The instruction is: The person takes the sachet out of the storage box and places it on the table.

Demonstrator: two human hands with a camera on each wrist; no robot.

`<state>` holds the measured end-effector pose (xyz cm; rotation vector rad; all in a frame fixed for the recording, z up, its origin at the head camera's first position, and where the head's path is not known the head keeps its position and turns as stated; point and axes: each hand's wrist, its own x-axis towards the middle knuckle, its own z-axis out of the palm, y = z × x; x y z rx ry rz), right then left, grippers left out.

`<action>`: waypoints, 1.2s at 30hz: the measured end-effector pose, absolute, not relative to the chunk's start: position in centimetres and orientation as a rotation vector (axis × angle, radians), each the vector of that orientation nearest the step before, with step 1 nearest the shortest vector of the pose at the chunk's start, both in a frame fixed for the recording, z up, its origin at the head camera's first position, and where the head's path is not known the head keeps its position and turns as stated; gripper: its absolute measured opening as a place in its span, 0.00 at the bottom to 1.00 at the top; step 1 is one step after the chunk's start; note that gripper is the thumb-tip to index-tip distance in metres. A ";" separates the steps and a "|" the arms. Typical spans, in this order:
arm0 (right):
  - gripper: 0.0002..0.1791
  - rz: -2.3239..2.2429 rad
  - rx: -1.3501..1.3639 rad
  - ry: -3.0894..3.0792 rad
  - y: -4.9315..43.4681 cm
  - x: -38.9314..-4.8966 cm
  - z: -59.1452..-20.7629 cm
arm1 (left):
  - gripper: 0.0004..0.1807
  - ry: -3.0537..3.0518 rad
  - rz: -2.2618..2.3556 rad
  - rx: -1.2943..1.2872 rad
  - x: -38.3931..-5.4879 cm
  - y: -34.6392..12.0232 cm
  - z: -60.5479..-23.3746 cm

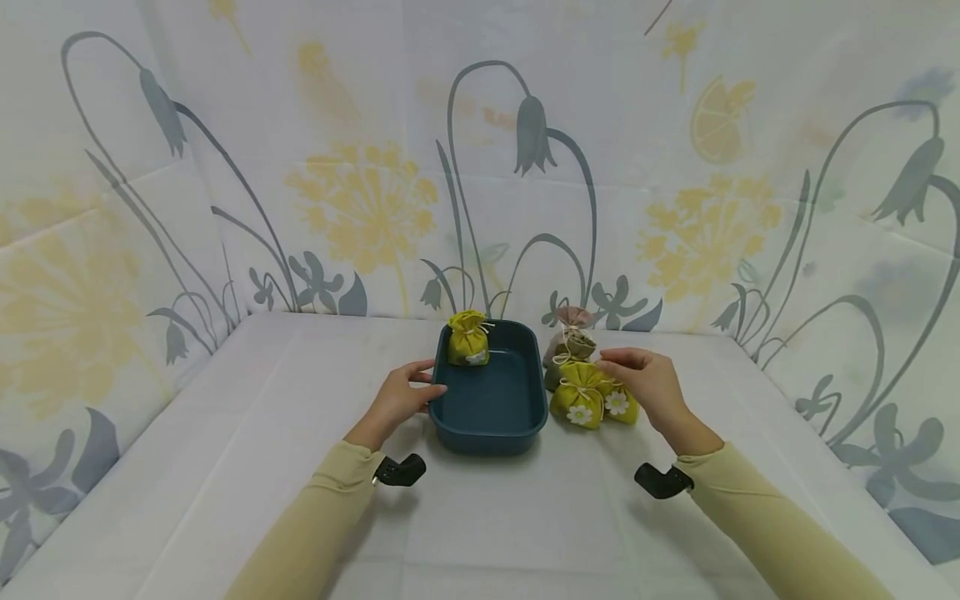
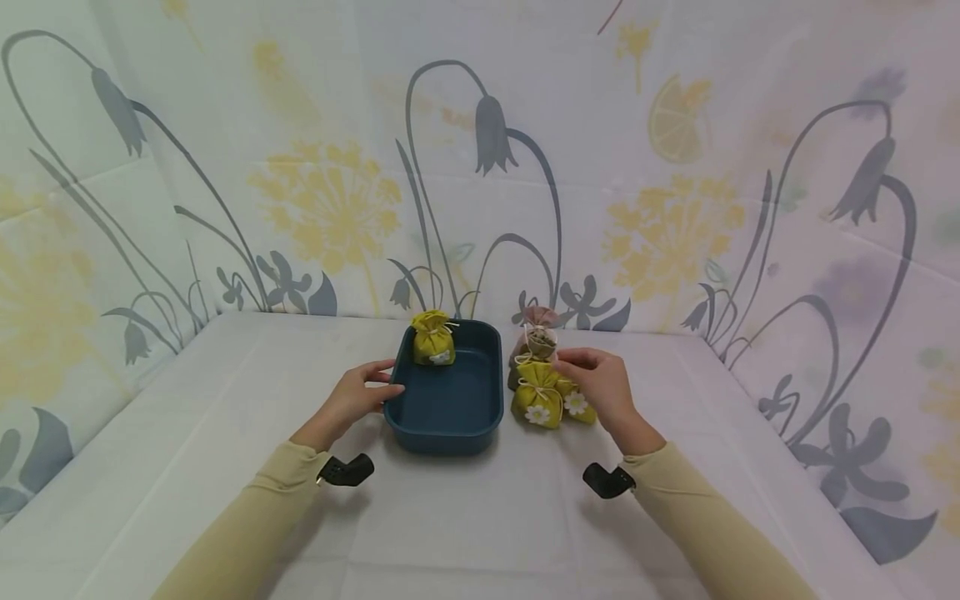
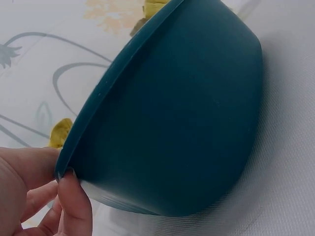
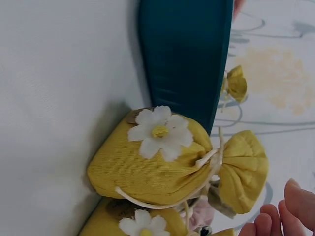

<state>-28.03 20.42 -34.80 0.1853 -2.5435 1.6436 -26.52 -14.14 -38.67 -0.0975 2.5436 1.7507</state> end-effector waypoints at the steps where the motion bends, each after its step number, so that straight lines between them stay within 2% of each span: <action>1: 0.22 1.641 0.189 -2.545 20.4 -28.0 -34.7 | 0.31 2.545 1.751 -0.099 -26.5 -14.2 -38.7; 15: 0.26 1.764 0.298 -2.496 19.0 -27.8 -33.6 | 0.31 2.542 1.767 -0.089 -26.6 -14.3 -39.1; 36: 0.20 1.836 0.359 -2.508 15.2 -28.9 -33.1 | 0.31 2.511 1.808 -0.078 -26.8 -14.3 -38.8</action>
